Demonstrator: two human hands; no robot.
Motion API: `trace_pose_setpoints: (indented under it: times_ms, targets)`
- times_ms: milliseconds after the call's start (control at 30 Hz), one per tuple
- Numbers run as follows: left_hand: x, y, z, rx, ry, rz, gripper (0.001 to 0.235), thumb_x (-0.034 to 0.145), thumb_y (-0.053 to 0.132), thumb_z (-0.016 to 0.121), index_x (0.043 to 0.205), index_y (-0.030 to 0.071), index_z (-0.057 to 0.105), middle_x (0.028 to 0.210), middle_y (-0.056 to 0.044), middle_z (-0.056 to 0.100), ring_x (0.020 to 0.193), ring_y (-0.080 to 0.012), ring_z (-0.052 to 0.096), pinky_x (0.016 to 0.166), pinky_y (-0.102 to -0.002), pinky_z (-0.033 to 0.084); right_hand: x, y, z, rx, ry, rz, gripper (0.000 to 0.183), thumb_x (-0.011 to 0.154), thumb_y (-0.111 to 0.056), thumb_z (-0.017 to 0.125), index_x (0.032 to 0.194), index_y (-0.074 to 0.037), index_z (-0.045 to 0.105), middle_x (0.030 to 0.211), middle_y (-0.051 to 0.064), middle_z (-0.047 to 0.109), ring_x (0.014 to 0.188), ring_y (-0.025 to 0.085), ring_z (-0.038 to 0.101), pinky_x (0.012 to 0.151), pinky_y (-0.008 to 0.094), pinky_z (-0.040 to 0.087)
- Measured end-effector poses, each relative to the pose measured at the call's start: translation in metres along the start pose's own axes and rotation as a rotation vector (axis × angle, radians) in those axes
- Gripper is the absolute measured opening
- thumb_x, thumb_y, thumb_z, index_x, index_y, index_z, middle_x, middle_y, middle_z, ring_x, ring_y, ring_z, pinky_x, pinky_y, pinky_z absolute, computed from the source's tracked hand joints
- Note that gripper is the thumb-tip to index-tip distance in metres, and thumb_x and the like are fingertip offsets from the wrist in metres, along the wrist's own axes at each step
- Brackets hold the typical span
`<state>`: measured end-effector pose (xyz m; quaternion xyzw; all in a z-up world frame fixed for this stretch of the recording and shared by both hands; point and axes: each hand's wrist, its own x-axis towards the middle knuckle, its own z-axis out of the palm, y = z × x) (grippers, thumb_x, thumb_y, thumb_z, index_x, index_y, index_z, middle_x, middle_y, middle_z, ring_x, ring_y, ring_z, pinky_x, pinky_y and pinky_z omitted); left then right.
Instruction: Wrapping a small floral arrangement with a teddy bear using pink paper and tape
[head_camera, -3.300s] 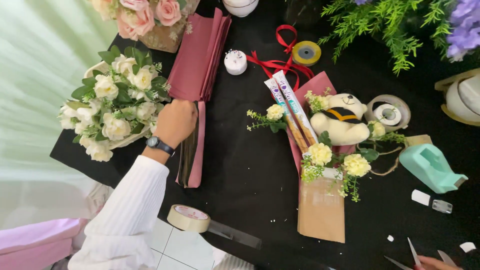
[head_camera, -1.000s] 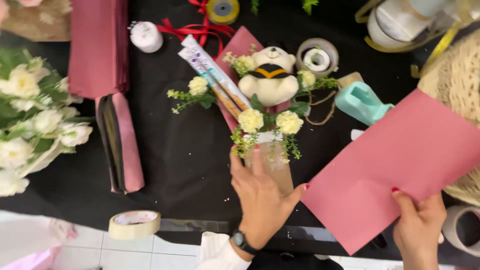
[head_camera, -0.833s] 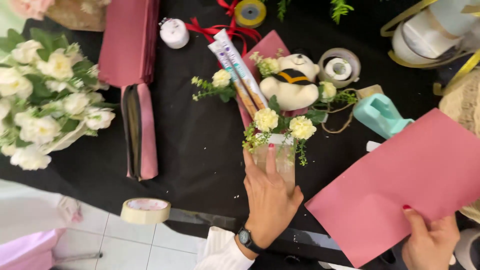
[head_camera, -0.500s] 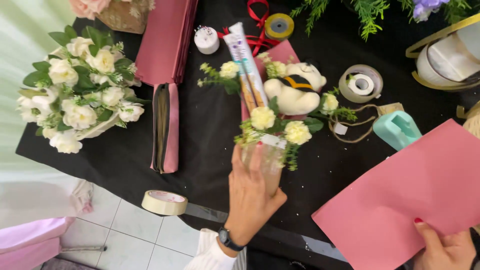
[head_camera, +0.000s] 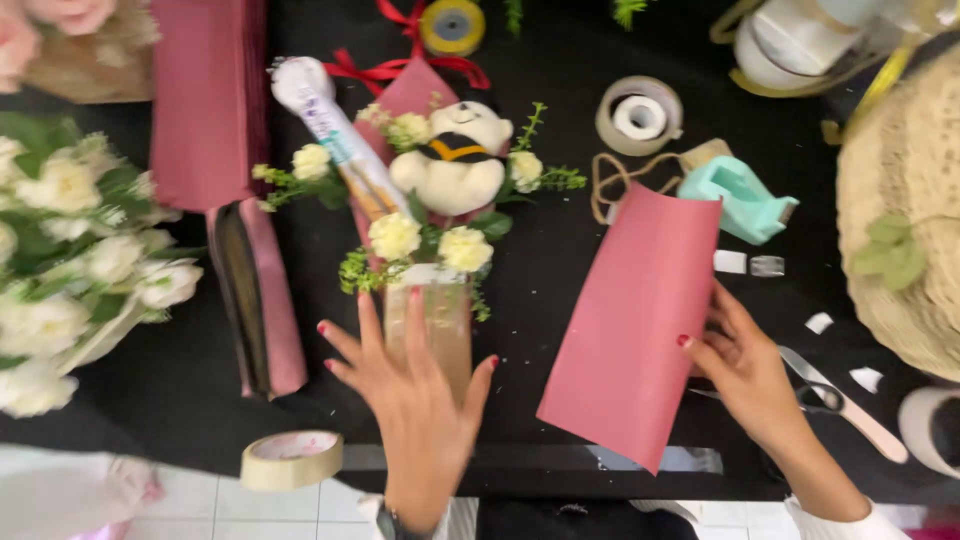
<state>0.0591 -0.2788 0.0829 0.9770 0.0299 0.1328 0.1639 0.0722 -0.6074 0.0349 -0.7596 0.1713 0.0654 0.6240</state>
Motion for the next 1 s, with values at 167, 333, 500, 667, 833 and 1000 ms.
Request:
trace_pose_setpoints:
  times_ms: [167,333,500,667,833,1000]
  targets:
    - [-0.020,0.050,0.000,-0.551,-0.023,0.592,0.034,0.099,0.015,0.067,0.127,-0.003,0.062,0.124,-0.023,0.066,0.118,-0.0420,0.063,0.110,-0.056,0.047,-0.022,-0.015,0.000,0.085,0.020,-0.001,0.068,0.093,0.003,0.052,0.159,-0.007,0.037,0.135,0.019,0.054,0.107,0.027,0.064,0.083,0.047,0.064]
    - [-0.036,0.057,0.051,-0.452,-0.328,0.653,0.070,0.092,0.032,0.075,0.149,0.003,0.046,0.133,-0.021,0.062,0.128,-0.0388,0.057,0.112,-0.052,0.042,-0.029,-0.025,0.009,-0.100,-0.106,-0.234,0.060,0.092,0.008,0.053,0.150,-0.002,0.046,0.146,0.017,0.054,0.116,0.024,0.062,0.090,0.038,0.066]
    - [-0.033,0.050,0.048,-0.510,-0.482,0.586,0.058,0.100,0.018,0.056,0.153,0.000,0.040,0.115,-0.018,0.070,0.114,-0.0335,0.063,0.109,-0.053,0.041,-0.024,-0.014,0.017,-0.661,-0.173,-0.630,0.057,0.095,-0.017,0.067,0.149,-0.009,0.052,0.153,0.008,0.056,0.133,0.030,0.050,0.118,0.042,0.040]
    - [-0.026,0.056,0.042,-0.572,-0.473,0.544,0.056,0.095,0.011,0.061,0.148,0.002,0.043,0.126,-0.023,0.052,0.103,-0.0420,0.059,0.095,-0.048,0.052,-0.022,-0.014,0.026,-0.787,-0.121,-0.742,0.052,0.097,-0.016,0.065,0.146,-0.004,0.053,0.152,0.013,0.052,0.136,0.036,0.047,0.117,0.048,0.043]
    - [-0.027,0.053,0.045,-0.427,-0.401,0.630,0.042,0.095,0.012,0.066,0.135,0.005,0.058,0.146,-0.016,0.049,0.107,-0.0323,0.059,0.091,-0.041,0.053,-0.022,-0.009,0.025,-0.862,-0.093,-0.770,0.049,0.099,-0.017,0.063,0.145,-0.003,0.054,0.149,0.015,0.053,0.137,0.038,0.047,0.116,0.050,0.043]
    - [-0.031,0.049,0.052,-0.382,-0.380,0.687,0.046,0.093,0.010,0.069,0.135,-0.006,0.058,0.144,-0.019,0.054,0.122,-0.0335,0.053,0.105,-0.042,0.049,-0.019,-0.006,0.026,-1.014,-0.133,-0.696,0.051,0.099,-0.027,0.059,0.148,-0.014,0.052,0.157,0.008,0.049,0.142,0.034,0.045,0.094,0.044,0.047]
